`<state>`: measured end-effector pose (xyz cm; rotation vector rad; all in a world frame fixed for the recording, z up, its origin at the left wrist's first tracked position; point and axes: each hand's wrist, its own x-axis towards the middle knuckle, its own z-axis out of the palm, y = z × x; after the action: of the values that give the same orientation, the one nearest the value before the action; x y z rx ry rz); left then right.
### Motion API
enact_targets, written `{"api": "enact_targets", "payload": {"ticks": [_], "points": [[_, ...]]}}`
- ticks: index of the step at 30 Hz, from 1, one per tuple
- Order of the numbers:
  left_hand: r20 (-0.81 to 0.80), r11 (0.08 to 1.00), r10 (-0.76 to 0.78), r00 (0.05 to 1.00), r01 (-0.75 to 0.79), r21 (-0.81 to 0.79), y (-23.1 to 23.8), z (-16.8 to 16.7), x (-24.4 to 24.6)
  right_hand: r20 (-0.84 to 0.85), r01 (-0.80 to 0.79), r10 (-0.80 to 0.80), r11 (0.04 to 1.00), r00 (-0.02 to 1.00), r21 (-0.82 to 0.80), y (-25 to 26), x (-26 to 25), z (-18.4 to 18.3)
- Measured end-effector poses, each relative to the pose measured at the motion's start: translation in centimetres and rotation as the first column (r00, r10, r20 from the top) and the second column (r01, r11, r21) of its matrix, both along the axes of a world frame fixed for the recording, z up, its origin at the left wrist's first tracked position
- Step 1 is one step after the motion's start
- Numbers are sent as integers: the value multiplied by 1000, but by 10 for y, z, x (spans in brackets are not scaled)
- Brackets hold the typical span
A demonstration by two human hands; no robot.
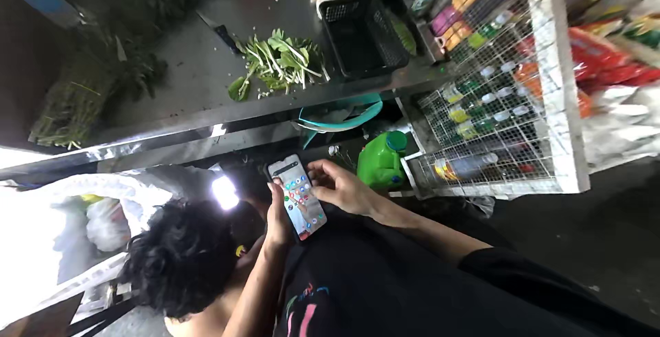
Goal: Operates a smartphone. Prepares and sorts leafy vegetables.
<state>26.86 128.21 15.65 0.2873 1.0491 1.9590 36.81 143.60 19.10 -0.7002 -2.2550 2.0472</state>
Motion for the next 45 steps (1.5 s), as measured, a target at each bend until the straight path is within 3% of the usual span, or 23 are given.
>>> {"api": "enact_targets", "payload": {"ticks": [4,7,9,11,14,17,19,21,23,26,28,29,31,33,34,36,39,42,45], "points": [[-101,951,142,985,-164,-261,-8,-5,6,-30,-108,106,992,994,-68,-7,-5,-4],[-106,956,161,981,-182,-232,-5,-14,3,-44,-183,179,976,983,-120,-6,-9,-5],[-66,975,140,988,-150,-166,3,-11,5,11,-246,247,968,969,-60,-4,-11,-7],[-111,969,47,993,-73,-238,11,0,8,92,-292,288,955,953,40,0,-12,-17],[-238,886,-287,928,163,-435,19,1,4,150,-244,239,970,960,19,11,-8,-39],[-218,747,-598,771,438,-501,34,-18,-13,247,-164,160,987,956,-8,37,12,-69],[-212,574,-773,597,518,-634,47,-41,-21,426,-66,41,997,904,44,57,38,-99],[-185,342,-921,341,487,-804,53,-80,-18,658,-24,-71,991,749,134,75,71,-127],[-133,214,-972,196,487,-847,48,-108,-4,794,28,-158,984,588,175,91,112,-156],[-81,173,-977,198,514,-840,42,-110,-2,891,118,-179,983,416,142,112,179,-184],[-151,220,-970,191,418,-881,44,-97,-14,909,169,-157,981,386,98,118,220,-197],[-198,277,-949,245,353,-894,46,-85,-16,908,175,-131,982,399,65,121,237,-203],[-318,431,-826,466,159,-888,49,-58,-15,894,170,-69,985,443,-7,131,257,-204],[-464,579,-508,725,-111,-808,61,-41,-11,909,87,67,990,410,-112,146,265,-192],[-513,620,-355,782,-214,-755,70,-40,-12,911,37,144,985,387,-171,157,264,-185],[-546,653,-266,794,-268,-708,86,-38,-21,886,-24,277,957,372,-289,175,260,-173],[-488,582,-396,778,-199,-789,109,-36,-22,803,-61,393,910,449,-411,203,251,-166],[-283,364,-646,709,-39,-930,143,-28,-21,743,-81,446,877,499,-473,238,222,-161],[-82,169,-772,630,79,-982,155,-53,-25,733,-213,494,868,468,-448,272,189,-201]]}}
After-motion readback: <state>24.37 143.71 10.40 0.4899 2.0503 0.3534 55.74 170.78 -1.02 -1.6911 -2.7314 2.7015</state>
